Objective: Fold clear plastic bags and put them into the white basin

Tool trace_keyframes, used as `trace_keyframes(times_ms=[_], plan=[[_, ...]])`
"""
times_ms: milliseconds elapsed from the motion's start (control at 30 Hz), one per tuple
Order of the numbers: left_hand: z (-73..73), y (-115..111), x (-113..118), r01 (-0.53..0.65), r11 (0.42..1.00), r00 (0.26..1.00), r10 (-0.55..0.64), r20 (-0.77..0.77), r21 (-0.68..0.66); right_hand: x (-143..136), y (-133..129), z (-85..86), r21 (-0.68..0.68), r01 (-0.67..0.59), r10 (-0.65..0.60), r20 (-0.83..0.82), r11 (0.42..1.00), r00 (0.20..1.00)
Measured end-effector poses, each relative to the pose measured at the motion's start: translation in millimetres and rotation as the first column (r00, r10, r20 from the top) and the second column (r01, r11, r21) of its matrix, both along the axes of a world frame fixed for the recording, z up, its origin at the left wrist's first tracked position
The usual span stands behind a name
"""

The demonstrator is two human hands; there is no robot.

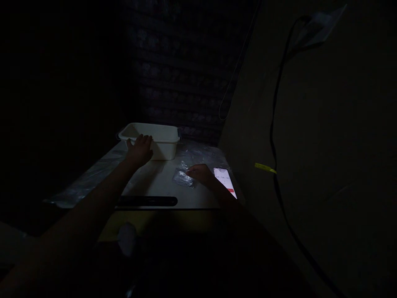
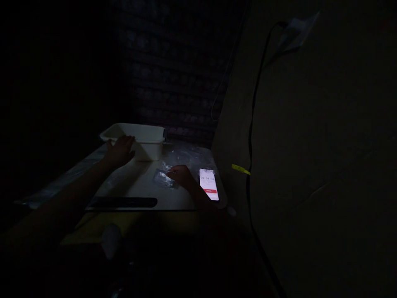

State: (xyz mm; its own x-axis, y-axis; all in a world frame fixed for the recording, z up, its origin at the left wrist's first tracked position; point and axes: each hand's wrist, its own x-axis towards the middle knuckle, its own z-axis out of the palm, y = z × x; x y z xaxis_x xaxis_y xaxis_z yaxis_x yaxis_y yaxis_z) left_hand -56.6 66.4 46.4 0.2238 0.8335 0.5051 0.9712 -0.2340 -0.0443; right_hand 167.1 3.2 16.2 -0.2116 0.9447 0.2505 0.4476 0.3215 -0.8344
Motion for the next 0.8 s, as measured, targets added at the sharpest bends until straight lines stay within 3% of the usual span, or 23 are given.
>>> trace_keyframes(times_ms=[167,400,567,667,800], plan=[[-2.0,-12.4,-3.3,0.013,0.998,0.994,-0.007,-0.106,0.058,-1.1,-4.3,7.7,-0.017,0.009,-0.01,-0.032,1.0,0.999],[-16.6,-49.7,-8.5,0.171,0.985,0.943,-0.168,-0.286,-0.014,-19.2,3.1,49.9,0.107,0.081,-0.075,-0.053,0.991,0.996],[-24.9,-55.8,-7.5,0.222,0.975,0.938,-0.219,-0.267,-0.019,-56.7,39.8,67.2,0.251,0.04,-0.102,0.238,0.967,0.966],[-25.2,-55.7,-5.6,0.22,0.975,0.944,-0.216,-0.248,-0.014,-75.9,61.6,64.0,0.288,0.013,-0.154,0.474,0.958,0.867],[-24.8,-57.5,-5.4,0.241,0.97,0.937,-0.238,-0.255,-0.021,-88.7,77.1,52.4,0.253,0.006,-0.168,0.622,0.967,0.765]])
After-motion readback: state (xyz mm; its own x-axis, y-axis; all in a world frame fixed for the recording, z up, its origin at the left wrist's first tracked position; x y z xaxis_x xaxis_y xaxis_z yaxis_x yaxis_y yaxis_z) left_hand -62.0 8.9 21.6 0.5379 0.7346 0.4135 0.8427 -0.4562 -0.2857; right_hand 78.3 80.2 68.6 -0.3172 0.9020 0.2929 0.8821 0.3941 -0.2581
